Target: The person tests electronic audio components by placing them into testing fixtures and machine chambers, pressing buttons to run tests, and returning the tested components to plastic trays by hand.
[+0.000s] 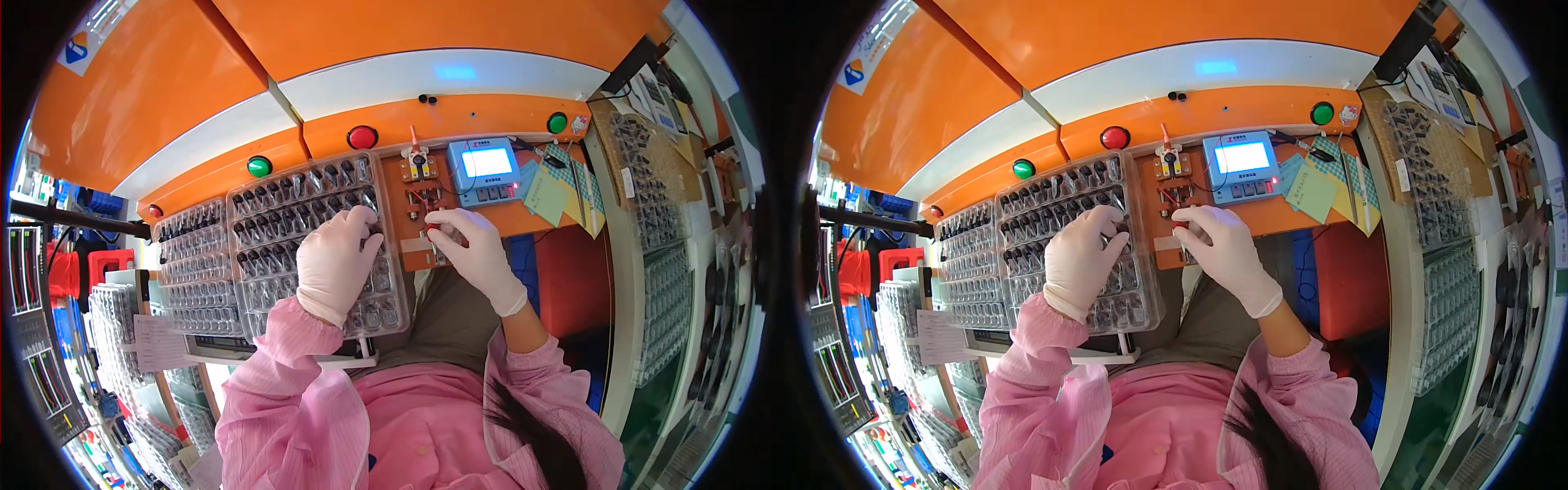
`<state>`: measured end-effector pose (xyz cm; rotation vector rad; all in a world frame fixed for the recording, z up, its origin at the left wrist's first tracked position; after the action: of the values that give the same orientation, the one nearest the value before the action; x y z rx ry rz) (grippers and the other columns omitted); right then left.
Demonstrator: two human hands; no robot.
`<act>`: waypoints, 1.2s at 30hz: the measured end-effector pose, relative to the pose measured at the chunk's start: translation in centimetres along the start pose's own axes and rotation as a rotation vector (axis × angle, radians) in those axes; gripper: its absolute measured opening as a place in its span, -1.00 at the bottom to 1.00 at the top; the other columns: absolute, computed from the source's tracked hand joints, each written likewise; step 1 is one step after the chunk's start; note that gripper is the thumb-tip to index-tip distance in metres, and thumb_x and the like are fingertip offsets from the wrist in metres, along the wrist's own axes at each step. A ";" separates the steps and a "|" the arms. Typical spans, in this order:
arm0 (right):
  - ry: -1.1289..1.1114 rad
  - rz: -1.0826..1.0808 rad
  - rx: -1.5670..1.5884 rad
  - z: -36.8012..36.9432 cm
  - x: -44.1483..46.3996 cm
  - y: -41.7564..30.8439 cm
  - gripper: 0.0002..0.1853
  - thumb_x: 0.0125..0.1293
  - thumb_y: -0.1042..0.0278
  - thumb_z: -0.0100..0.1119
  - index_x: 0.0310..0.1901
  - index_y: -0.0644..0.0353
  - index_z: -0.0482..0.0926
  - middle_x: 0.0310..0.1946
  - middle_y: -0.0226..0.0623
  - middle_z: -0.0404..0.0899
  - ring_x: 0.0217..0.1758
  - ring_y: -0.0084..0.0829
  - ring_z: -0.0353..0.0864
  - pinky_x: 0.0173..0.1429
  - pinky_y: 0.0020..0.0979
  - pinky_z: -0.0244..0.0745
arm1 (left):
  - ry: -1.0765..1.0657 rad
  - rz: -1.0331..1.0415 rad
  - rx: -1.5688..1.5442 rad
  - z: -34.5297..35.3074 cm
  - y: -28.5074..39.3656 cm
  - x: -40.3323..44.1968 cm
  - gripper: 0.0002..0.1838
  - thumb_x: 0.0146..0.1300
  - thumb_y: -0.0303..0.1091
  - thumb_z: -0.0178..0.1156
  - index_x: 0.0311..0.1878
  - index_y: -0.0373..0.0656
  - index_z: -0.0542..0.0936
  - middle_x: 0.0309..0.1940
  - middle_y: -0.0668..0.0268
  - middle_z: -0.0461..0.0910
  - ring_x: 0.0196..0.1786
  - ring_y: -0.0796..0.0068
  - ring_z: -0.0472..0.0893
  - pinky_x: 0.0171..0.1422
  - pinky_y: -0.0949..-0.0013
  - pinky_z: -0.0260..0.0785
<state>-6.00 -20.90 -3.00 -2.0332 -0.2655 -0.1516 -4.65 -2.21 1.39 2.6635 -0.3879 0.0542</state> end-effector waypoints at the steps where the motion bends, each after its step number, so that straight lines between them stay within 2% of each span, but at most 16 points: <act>1: 0.020 -0.031 0.007 -0.2 -0.2 -0.2 -0.89 0.20 0.48 0.28 -0.23 0.21 0.61 -0.46 -0.38 0.53 -0.44 -0.52 0.47 -0.29 -0.48 0.39 | -0.001 -0.002 0.001 0.0 0.0 -0.1 -0.77 0.12 -0.32 0.30 -0.13 -0.03 0.57 -0.46 0.37 0.55 -0.45 0.34 0.58 -0.34 0.31 0.43; 3: 0.036 -0.061 0.016 -0.3 -0.6 -0.7 -0.89 0.19 0.49 0.29 -0.23 0.20 0.62 -0.46 -0.38 0.54 -0.43 -0.52 0.47 -0.28 -0.48 0.39 | 0.005 -0.051 -0.096 0.0 -0.4 -0.2 -0.73 0.10 -0.36 0.30 -0.09 -0.02 0.58 -0.44 0.40 0.53 -0.46 0.39 0.56 -0.34 0.35 0.43; 6: 0.063 -0.137 0.007 -0.9 -1.3 -2.2 -0.88 0.15 0.44 0.31 -0.26 0.13 0.61 -0.50 -0.35 0.53 -0.43 -0.33 0.51 -0.26 -0.37 0.37 | -0.007 -0.083 -0.149 -0.1 -0.7 -0.5 -0.70 0.09 -0.39 0.30 -0.07 -0.01 0.59 -0.43 0.42 0.52 -0.46 0.43 0.55 -0.34 0.38 0.42; 9: 0.025 -0.212 -0.038 -1.1 -2.0 -3.1 -0.87 0.12 0.52 0.32 -0.28 0.14 0.63 -0.47 -0.37 0.56 -0.43 -0.40 0.51 -0.27 -0.43 0.39 | -0.040 -0.090 -0.160 0.0 -0.9 -0.6 -0.68 0.09 -0.40 0.30 -0.04 0.00 0.60 -0.41 0.43 0.52 -0.45 0.46 0.54 -0.34 0.41 0.42; 16: 0.074 -0.245 -0.062 -1.3 -3.0 -3.3 -0.86 0.08 0.57 0.35 -0.32 0.14 0.63 -0.47 -0.39 0.58 -0.41 -0.41 0.51 -0.28 -0.44 0.40 | 0.105 0.063 0.006 -1.0 0.7 -1.2 -0.74 0.11 -0.37 0.30 -0.09 -0.04 0.59 -0.37 0.37 0.55 -0.33 0.32 0.59 -0.26 0.30 0.45; 19: 0.089 -0.241 -0.055 -1.3 -2.7 -3.2 -0.87 0.08 0.57 0.35 -0.32 0.14 0.63 -0.47 -0.39 0.57 -0.42 -0.42 0.50 -0.28 -0.44 0.38 | 0.129 0.077 0.089 -0.5 0.8 -1.3 -0.76 0.12 -0.35 0.30 -0.11 -0.05 0.58 -0.36 0.35 0.57 -0.29 0.27 0.60 -0.22 0.27 0.45; 22: 0.090 -0.188 -0.034 -1.1 -2.3 -2.7 -0.87 0.11 0.48 0.34 -0.30 0.10 0.61 -0.46 -0.37 0.58 -0.40 -0.31 0.50 -0.26 -0.35 0.36 | 0.139 0.085 0.179 -0.4 1.3 -1.4 -0.77 0.12 -0.33 0.30 -0.14 -0.05 0.58 -0.36 0.33 0.59 -0.27 0.24 0.61 -0.18 0.25 0.46; 25: 0.081 -0.178 -0.039 -0.9 -2.1 -2.7 -0.88 0.12 0.49 0.33 -0.29 0.11 0.61 -0.46 -0.37 0.58 -0.39 -0.32 0.50 -0.25 -0.35 0.36 | 0.132 0.089 0.275 -0.3 1.5 -1.4 -0.78 0.12 -0.32 0.30 -0.15 -0.06 0.57 -0.37 0.33 0.61 -0.26 0.23 0.61 -0.15 0.25 0.46; 29: 0.073 -0.150 -0.009 -0.6 -2.0 -2.4 -0.88 0.12 0.49 0.33 -0.29 0.12 0.61 -0.46 -0.38 0.58 -0.39 -0.34 0.51 -0.25 -0.36 0.36 | 0.135 0.097 0.186 -0.4 1.1 -1.2 -0.77 0.10 -0.35 0.31 -0.14 -0.05 0.57 -0.39 0.34 0.60 -0.30 0.27 0.60 -0.20 0.27 0.46; 31: 0.072 -0.136 0.006 -0.5 -1.9 -2.2 -0.88 0.12 0.49 0.33 -0.29 0.12 0.61 -0.46 -0.38 0.58 -0.39 -0.34 0.51 -0.25 -0.36 0.36 | 0.102 0.046 0.015 -0.5 0.6 -1.0 -0.75 0.09 -0.38 0.31 -0.13 -0.06 0.57 -0.40 0.35 0.60 -0.33 0.29 0.60 -0.22 0.29 0.46; 34: 0.102 -0.169 0.005 -0.6 -1.7 -2.2 -0.90 0.16 0.52 0.30 -0.26 0.19 0.64 -0.46 -0.39 0.57 -0.41 -0.46 0.48 -0.23 -0.45 0.37 | 0.077 0.008 -0.116 -0.2 0.2 -1.0 -0.74 0.08 -0.41 0.31 -0.12 -0.06 0.58 -0.41 0.35 0.60 -0.36 0.31 0.59 -0.24 0.31 0.46; 36: 0.100 -0.158 0.002 -0.5 -1.6 -2.0 -0.90 0.16 0.51 0.30 -0.26 0.18 0.64 -0.46 -0.39 0.57 -0.41 -0.47 0.48 -0.23 -0.45 0.37 | 0.064 -0.017 -0.208 0.0 -0.1 -1.0 -0.73 0.06 -0.44 0.32 -0.12 -0.07 0.59 -0.41 0.35 0.60 -0.37 0.33 0.58 -0.25 0.32 0.46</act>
<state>-8.06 -20.66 -1.42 -1.9950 -0.3628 -0.3501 -5.59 -1.84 1.19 2.4530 -0.3318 0.0884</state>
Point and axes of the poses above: each hand's wrist, its own x-axis towards the middle knuckle, its own z-axis out of the palm, y = z × x, the point moved 7 cm from there along x, towards the middle knuckle
